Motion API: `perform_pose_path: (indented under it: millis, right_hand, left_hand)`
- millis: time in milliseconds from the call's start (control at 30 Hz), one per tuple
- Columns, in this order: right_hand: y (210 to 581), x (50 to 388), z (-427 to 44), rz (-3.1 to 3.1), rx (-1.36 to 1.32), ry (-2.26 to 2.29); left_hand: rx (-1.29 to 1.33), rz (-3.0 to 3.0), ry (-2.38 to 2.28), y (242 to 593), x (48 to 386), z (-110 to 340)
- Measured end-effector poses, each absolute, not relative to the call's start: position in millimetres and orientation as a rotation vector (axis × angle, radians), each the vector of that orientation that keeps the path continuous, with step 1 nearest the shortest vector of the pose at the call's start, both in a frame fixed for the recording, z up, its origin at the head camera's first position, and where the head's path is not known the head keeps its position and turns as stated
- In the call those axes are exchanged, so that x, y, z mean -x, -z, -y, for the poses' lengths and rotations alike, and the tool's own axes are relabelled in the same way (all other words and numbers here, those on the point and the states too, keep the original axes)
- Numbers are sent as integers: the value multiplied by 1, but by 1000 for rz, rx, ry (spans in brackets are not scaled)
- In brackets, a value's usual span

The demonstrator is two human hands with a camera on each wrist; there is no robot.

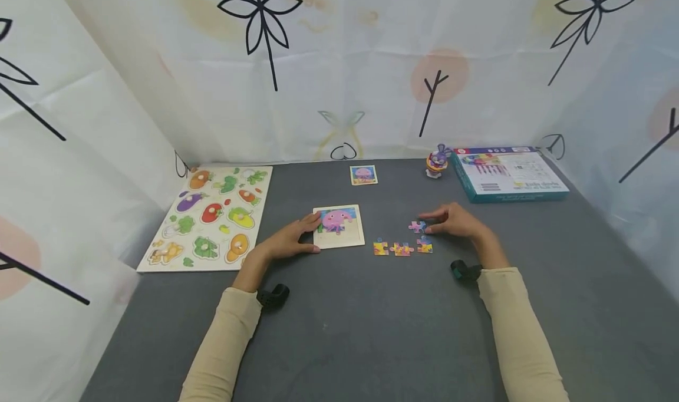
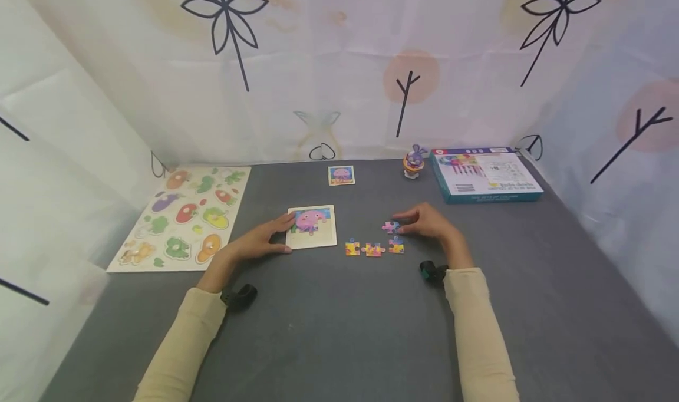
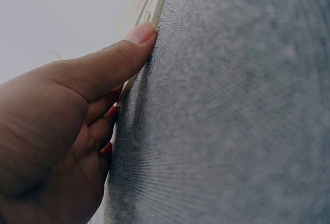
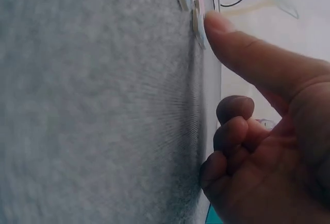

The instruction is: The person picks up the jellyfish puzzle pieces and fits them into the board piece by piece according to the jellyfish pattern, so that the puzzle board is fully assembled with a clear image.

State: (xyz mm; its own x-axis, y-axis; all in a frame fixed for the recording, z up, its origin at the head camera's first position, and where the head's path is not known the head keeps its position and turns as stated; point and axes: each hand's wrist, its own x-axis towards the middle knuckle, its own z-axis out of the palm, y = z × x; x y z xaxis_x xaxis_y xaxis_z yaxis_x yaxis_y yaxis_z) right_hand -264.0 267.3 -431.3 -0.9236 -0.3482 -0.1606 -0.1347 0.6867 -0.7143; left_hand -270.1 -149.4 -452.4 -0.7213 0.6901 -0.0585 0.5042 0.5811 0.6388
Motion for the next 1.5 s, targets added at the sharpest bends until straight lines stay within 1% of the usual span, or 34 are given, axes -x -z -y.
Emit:
perform_pose_path:
  millis: [167,467,867,1000,1133,1267,1500]
  right_hand:
    - [433,265,-269,-2608,339,999]
    - [432,268,-267,-2634,343,987]
    - [436,275,-268,-2683,474,955]
    - [437,276,-262,-2756,526,928]
    - [434,280,-240,-2816,563,914]
    - [430,288,-204,-2831,639,916]
    - [429,297,-148,-2729,842,957]
  left_hand:
    - [-970,-2510,-879,452,269,149]
    - [-966,-2520,-871,451,269,149]
    - [-967,-2525,-876,454,270,150]
    - [-972,-2520,-890,454,270,149]
    - [-971,-2520,-883,455,270,150]
    - [-956,-2526,-873,454,270,150]
    - [-951,-2522,-866,450,269,148]
